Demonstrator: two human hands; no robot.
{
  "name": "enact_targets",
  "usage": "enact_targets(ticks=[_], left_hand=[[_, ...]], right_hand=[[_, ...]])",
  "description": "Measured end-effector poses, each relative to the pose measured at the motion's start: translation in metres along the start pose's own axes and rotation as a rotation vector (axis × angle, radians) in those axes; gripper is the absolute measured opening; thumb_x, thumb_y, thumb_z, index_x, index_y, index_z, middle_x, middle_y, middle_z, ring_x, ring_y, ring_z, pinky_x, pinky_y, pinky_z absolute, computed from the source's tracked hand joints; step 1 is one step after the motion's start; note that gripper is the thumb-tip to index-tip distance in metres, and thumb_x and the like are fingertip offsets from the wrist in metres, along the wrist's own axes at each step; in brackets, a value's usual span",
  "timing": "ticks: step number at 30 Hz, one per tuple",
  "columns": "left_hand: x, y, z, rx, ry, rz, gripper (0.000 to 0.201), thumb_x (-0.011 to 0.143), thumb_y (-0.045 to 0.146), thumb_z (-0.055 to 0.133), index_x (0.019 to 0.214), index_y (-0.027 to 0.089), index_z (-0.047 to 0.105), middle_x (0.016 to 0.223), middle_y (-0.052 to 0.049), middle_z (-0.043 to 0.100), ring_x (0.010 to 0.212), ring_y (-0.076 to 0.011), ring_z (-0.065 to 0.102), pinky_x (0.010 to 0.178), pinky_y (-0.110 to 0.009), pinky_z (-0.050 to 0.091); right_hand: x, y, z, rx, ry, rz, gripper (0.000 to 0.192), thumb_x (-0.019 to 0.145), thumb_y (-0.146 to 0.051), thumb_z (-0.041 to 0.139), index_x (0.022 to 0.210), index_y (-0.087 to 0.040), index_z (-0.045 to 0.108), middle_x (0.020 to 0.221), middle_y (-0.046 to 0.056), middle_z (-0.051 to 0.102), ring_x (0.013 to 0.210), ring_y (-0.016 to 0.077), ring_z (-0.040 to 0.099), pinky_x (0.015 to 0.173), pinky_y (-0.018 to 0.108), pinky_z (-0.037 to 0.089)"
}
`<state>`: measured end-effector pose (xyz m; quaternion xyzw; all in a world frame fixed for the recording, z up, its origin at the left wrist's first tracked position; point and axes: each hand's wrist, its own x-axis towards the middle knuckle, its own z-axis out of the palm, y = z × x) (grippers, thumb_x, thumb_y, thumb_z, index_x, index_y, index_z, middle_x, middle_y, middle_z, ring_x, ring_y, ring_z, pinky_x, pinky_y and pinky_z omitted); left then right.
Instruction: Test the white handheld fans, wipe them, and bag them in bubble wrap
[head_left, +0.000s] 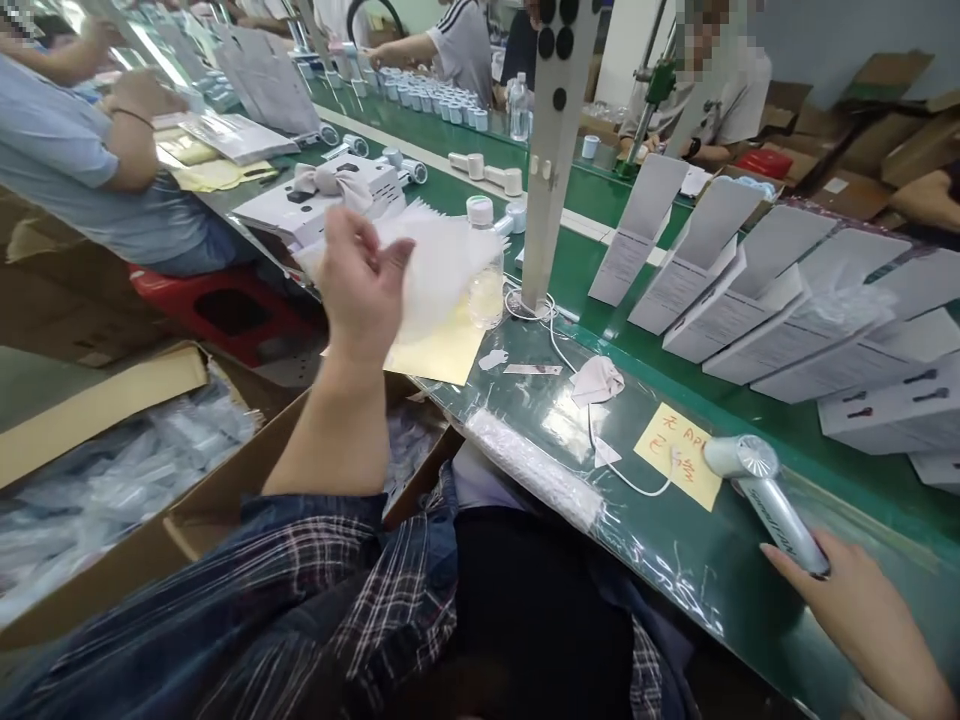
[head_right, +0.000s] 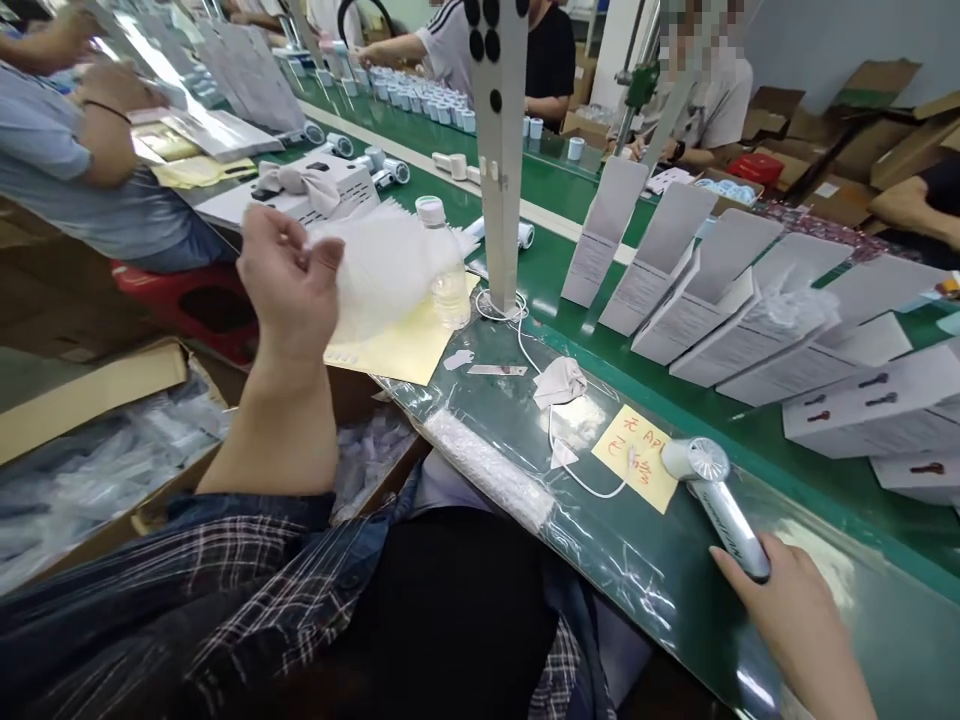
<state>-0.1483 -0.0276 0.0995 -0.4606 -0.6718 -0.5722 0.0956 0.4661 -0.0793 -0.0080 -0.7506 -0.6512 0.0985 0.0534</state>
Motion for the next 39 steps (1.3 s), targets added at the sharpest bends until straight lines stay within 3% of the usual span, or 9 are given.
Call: enact_targets(ticks=[2,6,9,18,22,27,29,34,39], left_hand=[[-0.040,0.035,0.028,-0.114,-0.252,0.017,0.028,0.109,0.053,0.060,0.108,0.026,0.055,0.077,0.003,0.054,0.074,-0.0177,0.051,0.074,-0.034,0.045],[-0.140,0.091,0.091,-0.135,-1.199,0.177,0.021,0.112,0.029,0.048,0.122,0.021,0.064,0.112,-0.008,0.074,0.101,-0.0216,0.070,0.090,-0.036,0.056],[-0.188,0.107,0.116,-0.081,-1.473,0.279,0.024,0.103,0.019,0.056,0.120,0.017,0.072,0.120,-0.014,0.076,0.121,-0.0290,0.071,0.106,-0.041,0.056],[-0.190,0.088,0.127,-0.278,-1.535,0.078,0.025,0.095,0.018,0.063,0.112,0.020,0.082,0.116,-0.009,0.082,0.112,-0.0284,0.075,0.104,-0.040,0.056],[-0.186,0.077,0.139,-0.405,-1.370,-0.190,0.031,0.099,0.018,0.054,0.125,0.017,0.070,0.090,-0.003,0.073,0.077,-0.0154,0.068,0.076,-0.026,0.055],[-0.178,0.074,0.134,-0.501,-1.143,-0.354,0.039,0.105,0.019,0.040,0.141,0.020,0.054,0.072,0.008,0.042,0.053,-0.0113,0.039,0.055,-0.022,0.038],[-0.174,0.078,0.124,-0.485,-1.094,-0.178,0.039,0.104,0.016,0.045,0.141,0.022,0.058,0.079,0.004,0.051,0.068,-0.0135,0.051,0.068,-0.023,0.047],[-0.159,0.090,0.099,-0.212,-1.101,0.762,0.044,0.109,0.010,0.042,0.147,0.017,0.063,0.100,-0.007,0.072,0.099,-0.0222,0.062,0.094,-0.035,0.054],[-0.141,0.101,0.092,-0.097,-1.023,0.925,0.047,0.111,0.010,0.045,0.157,0.014,0.052,0.104,-0.006,0.073,0.101,-0.0194,0.066,0.090,-0.031,0.053]], right_hand=[[-0.005,-0.015,0.000,0.079,-0.021,0.048,0.033,0.081,-0.069,0.056,0.077,-0.036,0.056,0.080,0.014,0.068,0.074,0.0449,0.070,0.066,0.063,0.058],[-0.015,-0.041,0.005,0.118,0.023,0.043,0.044,0.086,-0.073,0.054,0.088,-0.029,0.059,0.087,0.014,0.067,0.083,0.0407,0.066,0.071,0.054,0.053],[-0.021,-0.054,0.013,0.113,0.110,0.110,0.053,0.088,-0.074,0.048,0.101,-0.024,0.061,0.102,0.018,0.067,0.095,0.0388,0.064,0.075,0.048,0.049],[-0.063,-0.128,0.044,0.408,0.091,0.046,0.078,0.089,-0.087,0.044,0.122,-0.021,0.069,0.098,0.014,0.078,0.084,0.0331,0.071,0.073,0.040,0.050],[-0.065,-0.165,0.058,0.374,0.100,-0.109,0.073,0.097,-0.078,0.047,0.137,-0.020,0.068,0.121,0.017,0.081,0.091,0.0354,0.077,0.071,0.038,0.050],[-0.057,-0.173,0.062,0.106,0.166,-0.300,0.047,0.108,-0.054,0.054,0.138,-0.021,0.069,0.098,0.009,0.083,0.077,0.0286,0.076,0.062,0.033,0.042],[-0.059,-0.175,0.058,-0.006,0.235,-0.408,0.041,0.111,-0.047,0.054,0.137,-0.019,0.070,0.090,0.008,0.081,0.072,0.0258,0.074,0.059,0.032,0.039],[-0.067,-0.176,0.031,-0.188,0.473,-0.614,0.041,0.117,-0.045,0.047,0.131,-0.016,0.073,0.076,0.004,0.073,0.060,0.0197,0.066,0.057,0.031,0.035],[-0.072,-0.180,0.011,-0.204,0.602,-0.615,0.046,0.119,-0.046,0.044,0.122,-0.011,0.074,0.072,0.004,0.070,0.054,0.0164,0.061,0.054,0.031,0.032]])
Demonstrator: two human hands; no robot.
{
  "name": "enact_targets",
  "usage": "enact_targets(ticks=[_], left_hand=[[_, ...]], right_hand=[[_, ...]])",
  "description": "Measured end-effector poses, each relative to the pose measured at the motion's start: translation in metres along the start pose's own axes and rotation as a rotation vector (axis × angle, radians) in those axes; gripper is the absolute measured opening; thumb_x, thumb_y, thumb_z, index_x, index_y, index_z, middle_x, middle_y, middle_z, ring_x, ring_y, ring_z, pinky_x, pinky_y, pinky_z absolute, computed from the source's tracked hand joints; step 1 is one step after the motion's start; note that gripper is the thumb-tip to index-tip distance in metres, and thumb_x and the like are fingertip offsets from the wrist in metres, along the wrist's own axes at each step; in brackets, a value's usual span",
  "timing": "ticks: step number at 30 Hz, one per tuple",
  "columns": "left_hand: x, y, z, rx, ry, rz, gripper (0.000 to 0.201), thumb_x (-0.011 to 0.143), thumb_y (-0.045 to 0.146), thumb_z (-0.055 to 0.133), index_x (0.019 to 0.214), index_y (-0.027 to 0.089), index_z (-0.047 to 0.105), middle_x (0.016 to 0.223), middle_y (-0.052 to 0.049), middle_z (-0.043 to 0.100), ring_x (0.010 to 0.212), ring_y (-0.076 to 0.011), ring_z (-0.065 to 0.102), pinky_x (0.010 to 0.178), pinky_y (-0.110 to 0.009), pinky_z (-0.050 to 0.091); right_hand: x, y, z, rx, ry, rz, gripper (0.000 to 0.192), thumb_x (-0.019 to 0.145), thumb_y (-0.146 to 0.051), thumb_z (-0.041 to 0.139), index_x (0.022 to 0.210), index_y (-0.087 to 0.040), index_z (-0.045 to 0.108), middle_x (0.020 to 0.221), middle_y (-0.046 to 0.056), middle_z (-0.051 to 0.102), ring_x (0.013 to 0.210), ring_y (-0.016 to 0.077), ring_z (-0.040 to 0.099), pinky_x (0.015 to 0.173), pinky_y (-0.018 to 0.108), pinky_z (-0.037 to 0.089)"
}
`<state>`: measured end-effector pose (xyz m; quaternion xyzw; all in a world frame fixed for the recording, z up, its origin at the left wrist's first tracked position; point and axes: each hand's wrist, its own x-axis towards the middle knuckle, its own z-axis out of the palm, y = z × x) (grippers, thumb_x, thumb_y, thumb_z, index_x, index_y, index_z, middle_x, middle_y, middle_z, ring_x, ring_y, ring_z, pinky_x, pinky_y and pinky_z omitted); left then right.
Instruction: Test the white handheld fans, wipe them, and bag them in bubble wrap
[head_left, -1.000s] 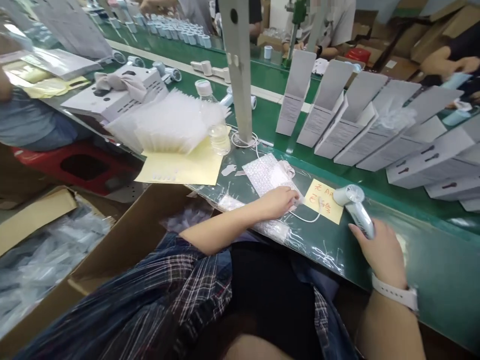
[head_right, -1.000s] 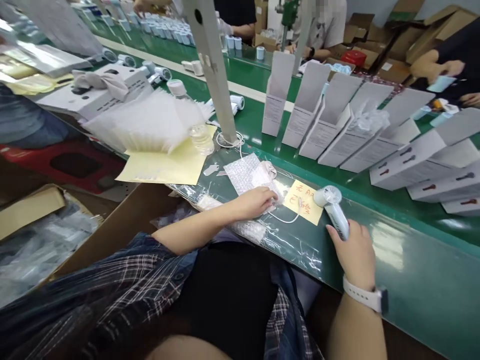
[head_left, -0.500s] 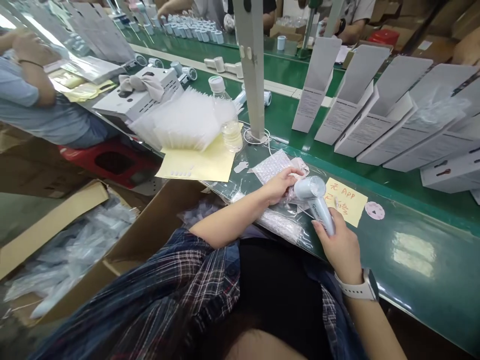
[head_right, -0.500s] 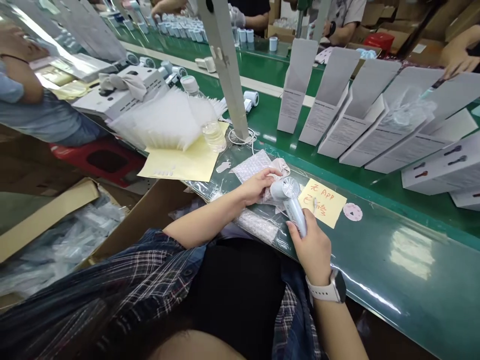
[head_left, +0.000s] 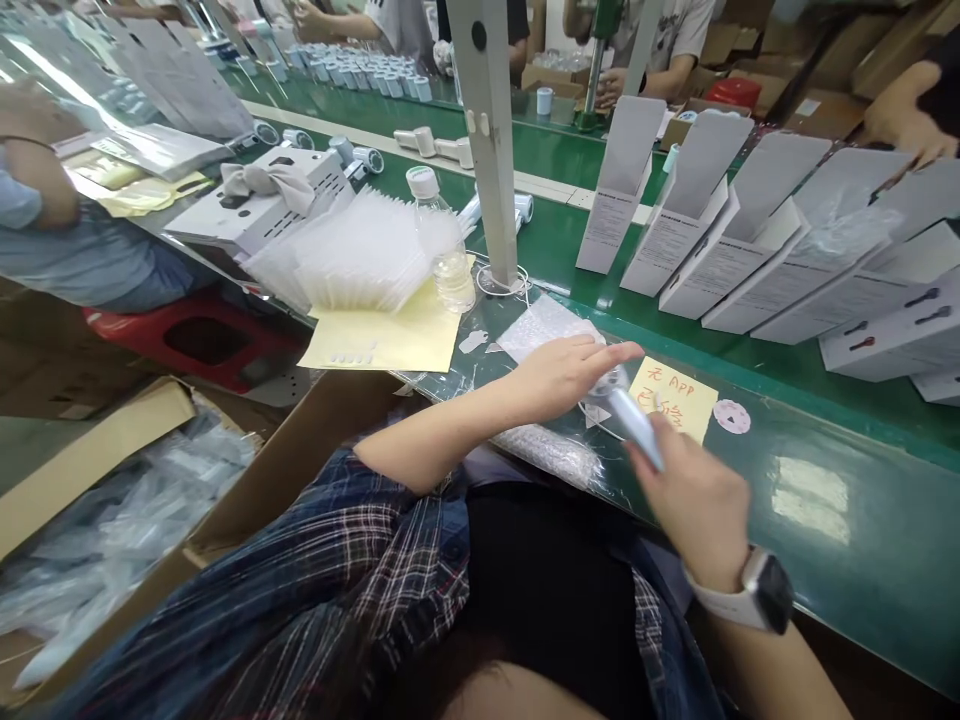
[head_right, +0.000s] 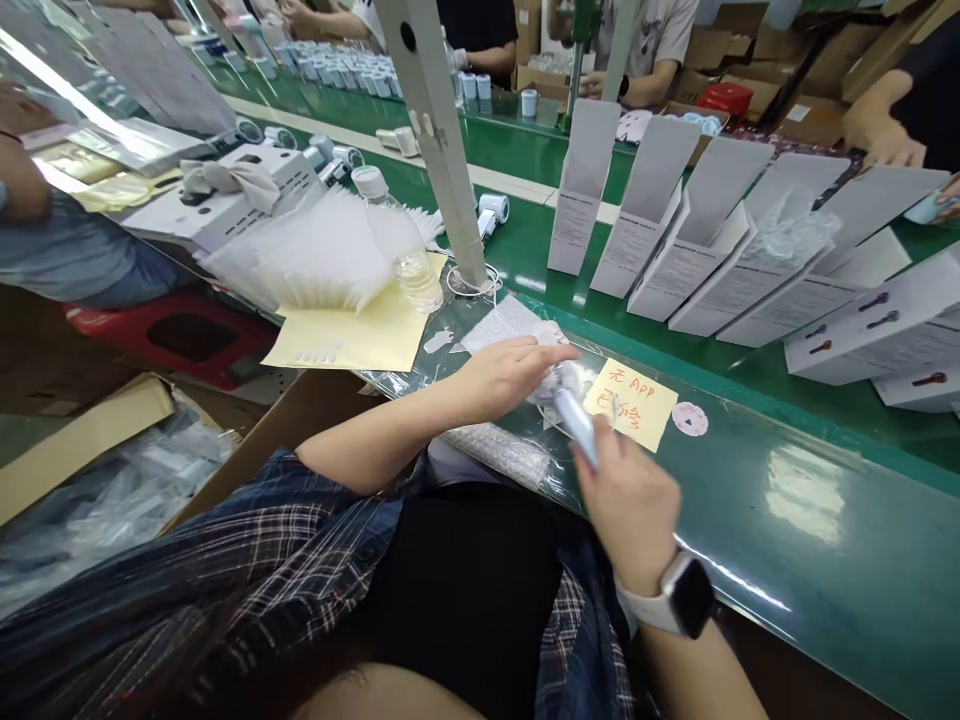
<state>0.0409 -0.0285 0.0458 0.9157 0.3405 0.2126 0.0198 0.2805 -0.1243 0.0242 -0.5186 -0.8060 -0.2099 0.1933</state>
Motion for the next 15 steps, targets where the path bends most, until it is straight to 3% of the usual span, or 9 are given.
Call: enact_targets(ticks=[7,12,15], left_hand=[[0.008,0.004,-0.029,0.127,-0.002,0.062,0.047,0.109,0.008,0.047,0.155,0.015,0.050,0.097,-0.004,0.072,0.094,-0.0202,0.068,0.085,-0.033,0.051],[0.016,-0.002,-0.039,0.026,-0.014,0.043,0.045,0.112,0.013,0.042,0.157,0.013,0.044,0.106,-0.007,0.076,0.096,-0.0207,0.071,0.088,-0.034,0.053],[0.020,-0.001,-0.042,0.008,-0.023,0.038,0.045,0.113,0.014,0.039,0.157,0.014,0.044,0.107,-0.008,0.077,0.095,-0.0211,0.071,0.087,-0.035,0.053]], right_hand=[[0.008,-0.005,-0.006,0.100,0.044,0.011,0.054,0.119,-0.053,0.040,0.111,-0.011,0.075,0.071,0.004,0.072,0.054,0.0153,0.063,0.054,0.029,0.034],[0.018,-0.009,-0.016,0.007,0.094,0.014,0.051,0.118,-0.048,0.043,0.114,-0.011,0.078,0.066,0.003,0.068,0.049,0.0153,0.057,0.053,0.030,0.029],[0.022,-0.013,-0.016,0.110,0.031,-0.042,0.053,0.119,-0.047,0.039,0.114,-0.012,0.079,0.067,0.004,0.069,0.053,0.0163,0.060,0.056,0.031,0.031]])
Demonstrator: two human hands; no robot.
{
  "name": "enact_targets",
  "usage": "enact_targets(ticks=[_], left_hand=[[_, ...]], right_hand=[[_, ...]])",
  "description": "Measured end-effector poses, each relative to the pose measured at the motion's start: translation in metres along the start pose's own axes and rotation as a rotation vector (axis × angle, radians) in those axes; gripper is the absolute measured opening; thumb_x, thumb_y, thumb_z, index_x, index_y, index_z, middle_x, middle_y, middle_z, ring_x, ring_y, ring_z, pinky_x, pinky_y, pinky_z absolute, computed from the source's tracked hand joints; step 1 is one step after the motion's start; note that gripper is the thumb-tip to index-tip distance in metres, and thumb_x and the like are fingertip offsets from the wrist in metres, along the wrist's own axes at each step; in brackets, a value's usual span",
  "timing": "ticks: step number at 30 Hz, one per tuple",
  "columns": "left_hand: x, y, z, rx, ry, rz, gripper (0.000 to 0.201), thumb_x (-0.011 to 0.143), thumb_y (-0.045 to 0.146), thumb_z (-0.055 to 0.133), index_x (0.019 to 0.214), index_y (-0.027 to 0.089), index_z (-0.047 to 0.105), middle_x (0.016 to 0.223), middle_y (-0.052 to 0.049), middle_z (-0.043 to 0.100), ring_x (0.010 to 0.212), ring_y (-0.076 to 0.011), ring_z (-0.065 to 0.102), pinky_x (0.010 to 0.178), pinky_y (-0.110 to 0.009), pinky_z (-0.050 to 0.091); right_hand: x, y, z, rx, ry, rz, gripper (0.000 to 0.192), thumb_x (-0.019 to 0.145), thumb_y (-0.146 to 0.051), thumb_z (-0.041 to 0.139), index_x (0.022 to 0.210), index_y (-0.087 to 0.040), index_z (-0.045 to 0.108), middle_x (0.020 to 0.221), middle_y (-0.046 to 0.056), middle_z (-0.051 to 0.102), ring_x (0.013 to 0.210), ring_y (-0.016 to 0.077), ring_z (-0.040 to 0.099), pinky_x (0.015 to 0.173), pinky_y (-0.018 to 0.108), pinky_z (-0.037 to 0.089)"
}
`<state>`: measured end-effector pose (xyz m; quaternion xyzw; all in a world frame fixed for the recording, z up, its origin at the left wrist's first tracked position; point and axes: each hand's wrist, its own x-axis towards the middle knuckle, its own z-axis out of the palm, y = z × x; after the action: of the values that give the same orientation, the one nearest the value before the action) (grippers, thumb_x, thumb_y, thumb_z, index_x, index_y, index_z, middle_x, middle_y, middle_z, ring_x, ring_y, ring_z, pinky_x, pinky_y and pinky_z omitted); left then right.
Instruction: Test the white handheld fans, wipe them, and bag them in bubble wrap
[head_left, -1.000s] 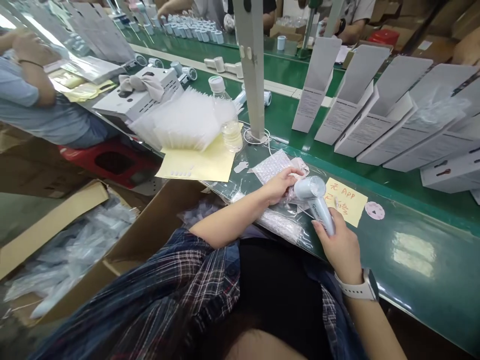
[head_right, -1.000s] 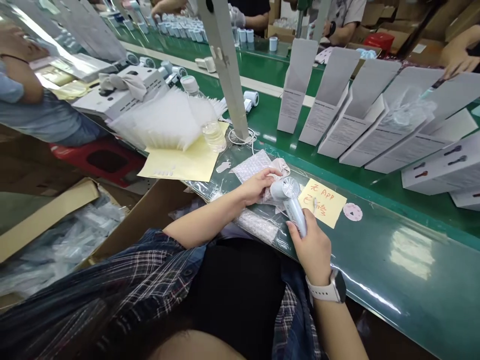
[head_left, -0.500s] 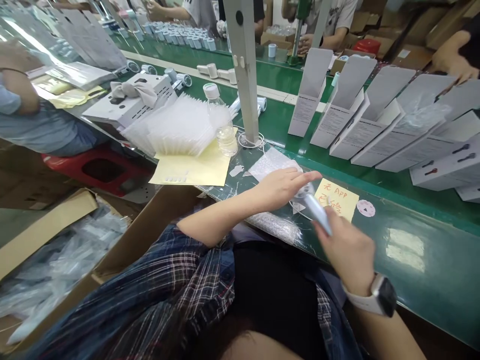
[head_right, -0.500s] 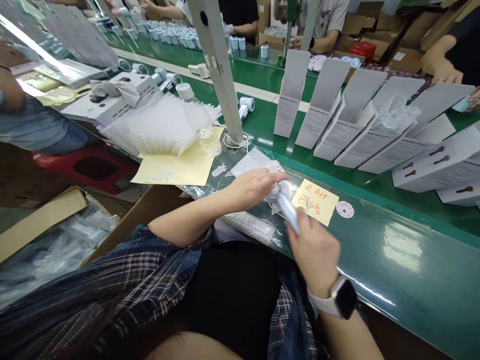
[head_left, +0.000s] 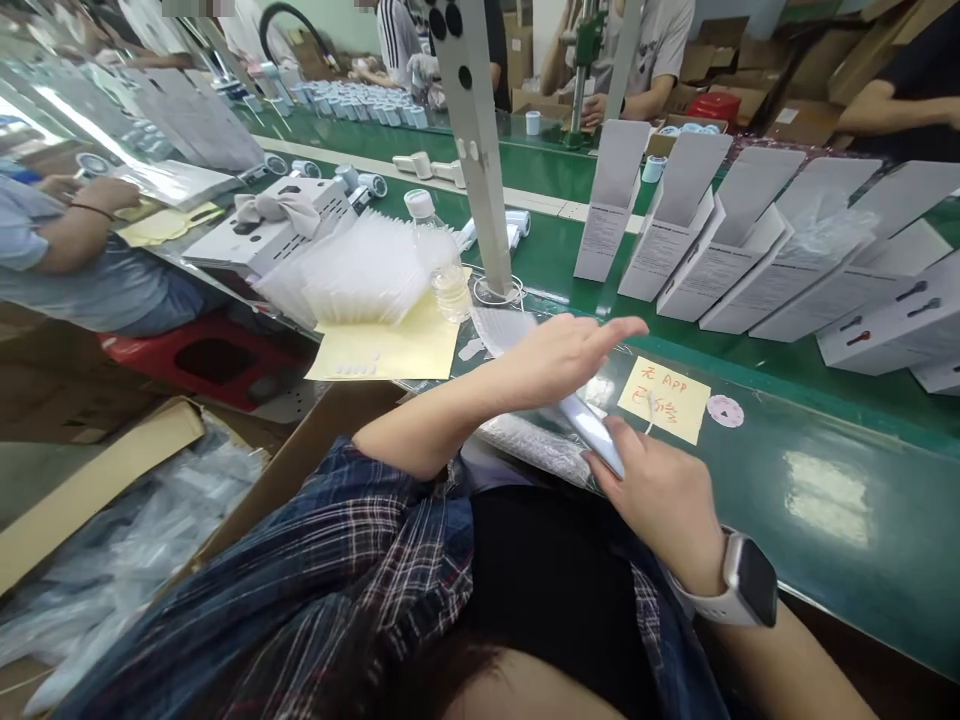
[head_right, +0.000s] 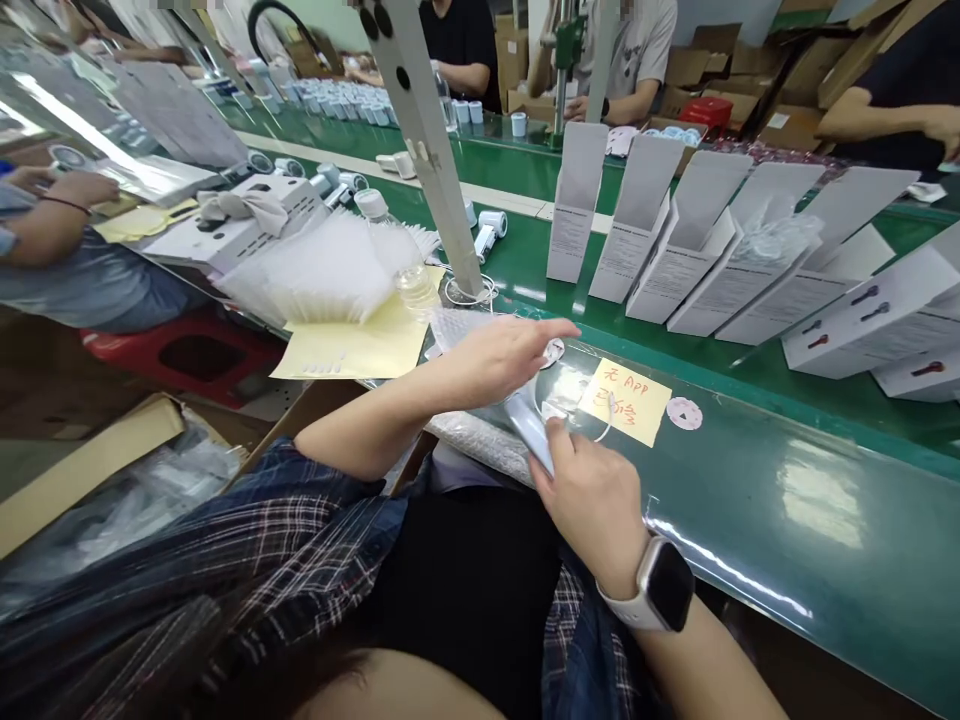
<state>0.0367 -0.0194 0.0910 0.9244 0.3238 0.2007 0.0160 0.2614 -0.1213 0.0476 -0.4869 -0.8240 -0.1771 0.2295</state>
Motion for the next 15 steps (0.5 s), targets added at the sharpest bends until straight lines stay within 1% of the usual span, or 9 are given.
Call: enact_targets(ticks=[1,2,5,7,8,10,12,14,15], left_hand=[[0.000,0.002,-0.002,0.003,-0.007,0.004,0.044,0.113,0.015,0.038,0.157,0.014,0.045,0.110,-0.009,0.077,0.096,-0.0214,0.071,0.089,-0.035,0.053],[0.000,0.005,-0.004,0.006,-0.013,0.004,0.043,0.113,0.016,0.038,0.156,0.015,0.046,0.112,-0.010,0.077,0.098,-0.0217,0.072,0.091,-0.036,0.053],[0.001,0.018,-0.013,-0.034,-0.050,0.006,0.041,0.114,0.019,0.040,0.154,0.017,0.049,0.112,-0.009,0.077,0.102,-0.0224,0.072,0.095,-0.036,0.052],[0.003,0.028,-0.022,-0.126,-0.049,0.008,0.042,0.113,0.020,0.040,0.154,0.018,0.049,0.106,-0.007,0.076,0.099,-0.0221,0.071,0.092,-0.035,0.052],[0.004,0.033,-0.026,-0.193,-0.028,-0.006,0.043,0.113,0.020,0.040,0.155,0.019,0.047,0.105,-0.006,0.075,0.098,-0.0216,0.071,0.090,-0.035,0.052],[0.006,0.038,-0.035,-0.363,0.034,-0.053,0.046,0.111,0.019,0.041,0.157,0.022,0.044,0.098,-0.002,0.070,0.090,-0.0188,0.068,0.086,-0.032,0.053],[0.007,0.039,-0.042,-0.557,0.076,-0.082,0.047,0.110,0.018,0.044,0.156,0.025,0.042,0.087,0.002,0.062,0.078,-0.0153,0.062,0.081,-0.030,0.053],[0.007,0.035,-0.047,-0.731,0.113,-0.101,0.043,0.109,0.021,0.048,0.152,0.026,0.043,0.079,0.005,0.053,0.070,-0.0131,0.056,0.075,-0.029,0.052],[0.007,0.033,-0.048,-0.797,0.142,-0.116,0.040,0.110,0.024,0.050,0.150,0.027,0.043,0.077,0.006,0.050,0.067,-0.0123,0.053,0.072,-0.029,0.051]], right_hand=[[0.002,0.001,0.001,0.050,-0.020,0.026,0.055,0.118,-0.049,0.039,0.115,-0.013,0.079,0.068,0.005,0.070,0.054,0.0168,0.060,0.056,0.031,0.031],[0.004,0.003,0.003,0.080,-0.019,0.111,0.056,0.117,-0.054,0.040,0.115,-0.014,0.080,0.069,0.005,0.071,0.055,0.0176,0.060,0.057,0.031,0.030],[0.012,0.014,0.006,0.245,-0.025,0.519,0.065,0.106,-0.074,0.051,0.109,-0.016,0.080,0.069,0.007,0.070,0.056,0.0206,0.057,0.056,0.031,0.031],[0.017,0.019,0.001,0.592,-0.137,0.702,0.069,0.095,-0.084,0.059,0.100,-0.018,0.078,0.066,0.006,0.068,0.057,0.0213,0.058,0.055,0.031,0.037],[0.018,0.020,-0.004,0.819,-0.205,0.735,0.069,0.091,-0.086,0.063,0.097,-0.019,0.076,0.064,0.005,0.066,0.056,0.0207,0.057,0.054,0.031,0.040],[0.018,0.018,-0.017,1.216,-0.284,0.709,0.069,0.088,-0.087,0.067,0.100,-0.019,0.072,0.063,0.001,0.062,0.051,0.0184,0.054,0.048,0.030,0.040],[0.015,0.012,-0.031,1.371,-0.312,0.576,0.068,0.091,-0.080,0.070,0.120,-0.018,0.070,0.064,-0.003,0.061,0.048,0.0162,0.052,0.044,0.028,0.039],[0.011,0.008,-0.044,1.194,-0.275,0.428,0.062,0.096,-0.068,0.074,0.134,-0.019,0.068,0.060,-0.006,0.058,0.046,0.0145,0.051,0.045,0.027,0.040],[0.009,0.007,-0.050,1.030,-0.215,0.377,0.053,0.098,-0.062,0.074,0.131,-0.021,0.071,0.058,-0.006,0.058,0.045,0.0141,0.052,0.047,0.027,0.041]])
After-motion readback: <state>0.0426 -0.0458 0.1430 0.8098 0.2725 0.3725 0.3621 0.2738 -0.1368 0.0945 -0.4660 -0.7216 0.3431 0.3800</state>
